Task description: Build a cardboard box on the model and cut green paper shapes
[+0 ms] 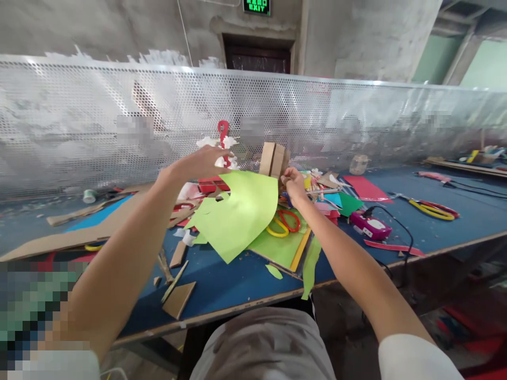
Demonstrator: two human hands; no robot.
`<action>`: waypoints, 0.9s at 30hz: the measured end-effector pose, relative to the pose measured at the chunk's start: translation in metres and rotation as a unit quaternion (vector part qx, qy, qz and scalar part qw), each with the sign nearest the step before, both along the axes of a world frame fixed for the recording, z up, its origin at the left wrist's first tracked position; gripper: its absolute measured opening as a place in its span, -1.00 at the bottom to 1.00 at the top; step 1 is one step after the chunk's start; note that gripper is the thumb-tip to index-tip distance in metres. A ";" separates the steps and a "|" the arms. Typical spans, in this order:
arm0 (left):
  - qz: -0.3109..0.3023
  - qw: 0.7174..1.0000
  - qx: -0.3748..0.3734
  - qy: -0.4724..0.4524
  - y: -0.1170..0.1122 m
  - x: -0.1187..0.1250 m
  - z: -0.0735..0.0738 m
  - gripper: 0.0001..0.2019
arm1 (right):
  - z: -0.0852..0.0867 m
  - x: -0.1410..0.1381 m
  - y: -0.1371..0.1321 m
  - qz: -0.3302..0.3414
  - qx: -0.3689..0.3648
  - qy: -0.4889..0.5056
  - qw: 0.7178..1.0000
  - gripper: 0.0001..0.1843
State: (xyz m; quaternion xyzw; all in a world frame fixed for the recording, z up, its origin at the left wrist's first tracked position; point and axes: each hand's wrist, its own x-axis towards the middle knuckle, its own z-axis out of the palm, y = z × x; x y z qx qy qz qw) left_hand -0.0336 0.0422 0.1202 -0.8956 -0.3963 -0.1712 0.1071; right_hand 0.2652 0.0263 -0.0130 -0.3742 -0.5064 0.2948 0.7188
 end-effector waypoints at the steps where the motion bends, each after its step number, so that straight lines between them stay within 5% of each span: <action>1: -0.018 0.999 -0.027 -0.006 0.005 -0.006 -0.001 -0.52 | 0.000 0.000 0.000 0.002 -0.006 -0.004 1.000 -0.72; 6: -0.101 0.989 -0.102 -0.047 0.007 -0.009 -0.007 -0.77 | -0.003 0.002 0.004 0.023 -0.008 -0.010 1.000 -0.68; 10: -0.142 0.978 -0.128 -0.080 0.000 -0.005 -0.006 -0.74 | -0.004 0.003 0.006 0.031 -0.002 -0.004 1.000 -0.65; 13: -0.146 0.977 -0.154 -0.018 -0.001 -0.011 0.000 -0.65 | -0.003 0.002 0.006 0.017 -0.006 -0.015 1.000 -0.66; 18: -0.061 0.989 -0.100 0.085 0.006 -0.014 -0.004 -0.47 | -0.002 0.002 0.006 -0.002 -0.007 -0.010 1.000 -0.67; 22: -0.122 0.991 -0.036 0.048 0.012 0.005 -0.022 -0.51 | -0.001 0.002 0.004 -0.002 -0.011 -0.017 1.000 -0.69; 27: -0.192 0.980 -0.052 -0.023 0.007 0.022 -0.028 -0.72 | 0.000 0.001 0.004 -0.010 -0.019 -0.010 1.000 -0.69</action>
